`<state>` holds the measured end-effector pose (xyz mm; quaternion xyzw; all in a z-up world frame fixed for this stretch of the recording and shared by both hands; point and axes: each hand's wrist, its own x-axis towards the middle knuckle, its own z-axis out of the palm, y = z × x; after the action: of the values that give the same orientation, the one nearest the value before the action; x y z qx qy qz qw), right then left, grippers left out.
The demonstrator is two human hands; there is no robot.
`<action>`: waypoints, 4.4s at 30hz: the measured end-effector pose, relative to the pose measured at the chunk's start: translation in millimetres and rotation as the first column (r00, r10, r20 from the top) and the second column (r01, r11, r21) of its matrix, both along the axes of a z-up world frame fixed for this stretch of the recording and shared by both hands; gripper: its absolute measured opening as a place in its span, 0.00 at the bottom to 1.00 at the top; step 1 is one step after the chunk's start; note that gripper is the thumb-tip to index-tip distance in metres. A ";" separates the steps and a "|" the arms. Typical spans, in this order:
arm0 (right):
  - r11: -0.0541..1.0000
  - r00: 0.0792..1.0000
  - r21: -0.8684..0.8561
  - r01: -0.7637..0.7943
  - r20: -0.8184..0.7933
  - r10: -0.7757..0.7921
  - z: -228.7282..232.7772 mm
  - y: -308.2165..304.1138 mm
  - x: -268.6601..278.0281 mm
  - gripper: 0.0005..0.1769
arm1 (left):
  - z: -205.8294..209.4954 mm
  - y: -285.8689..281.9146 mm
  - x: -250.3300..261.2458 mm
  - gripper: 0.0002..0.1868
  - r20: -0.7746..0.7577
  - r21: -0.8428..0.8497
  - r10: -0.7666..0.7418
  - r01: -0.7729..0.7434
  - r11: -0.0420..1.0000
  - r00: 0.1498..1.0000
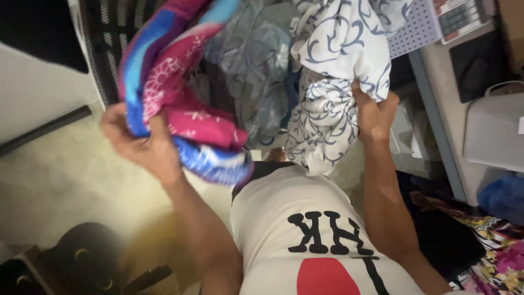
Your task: The person straightens a patterned pillowcase on a pillow and places it on a bed with a pink heart-patterned sheet. They then pick up a folded multicolored throw, unfold it, and place it on the bed.
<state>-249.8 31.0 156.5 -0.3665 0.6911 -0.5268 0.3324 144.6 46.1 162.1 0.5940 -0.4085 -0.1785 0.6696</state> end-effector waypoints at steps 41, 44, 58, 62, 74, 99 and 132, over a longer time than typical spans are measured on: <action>0.888 0.712 -0.171 -0.426 0.543 0.446 30.4 4.8 177.9 0.13 | 99.5 145.1 84.8 0.23 0.240 -0.119 0.519 -0.505 0.855 0.821; 0.883 0.777 -0.144 -0.446 0.428 0.462 23.5 -1.5 186.1 0.14 | 100.7 145.0 87.2 0.23 0.224 -0.111 0.512 -0.500 0.859 0.829; 0.708 0.623 -0.070 -0.703 0.419 0.660 -32.0 -17.0 238.3 0.41 | 82.1 99.7 39.7 0.23 0.054 0.007 0.282 -0.283 0.959 0.958; 0.499 0.505 0.087 -0.862 0.068 0.861 -47.7 -15.3 232.0 0.41 | 94.2 92.9 1.0 0.21 -0.157 0.137 0.154 -0.133 0.982 0.975; 0.949 0.955 0.122 -0.291 -0.028 0.296 -144.0 -13.3 191.0 0.19 | 56.5 58.8 -2.6 0.26 -0.116 -0.038 -0.041 0.037 0.999 0.992; 0.912 0.849 0.060 -0.406 -0.345 0.401 -130.9 -38.7 178.4 0.34 | 33.4 38.0 -12.9 0.27 -0.069 0.008 -0.084 0.085 0.996 0.994; 0.751 0.646 -0.140 -0.645 -0.626 0.438 -92.7 -59.5 230.6 0.19 | 27.4 39.2 -5.8 0.27 -0.060 0.024 -0.166 0.167 0.986 0.984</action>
<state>-19.2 -28.5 63.8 -0.7489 0.5057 -0.3841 0.1896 138.8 85.3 189.6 0.5622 -0.4346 -0.2568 0.6551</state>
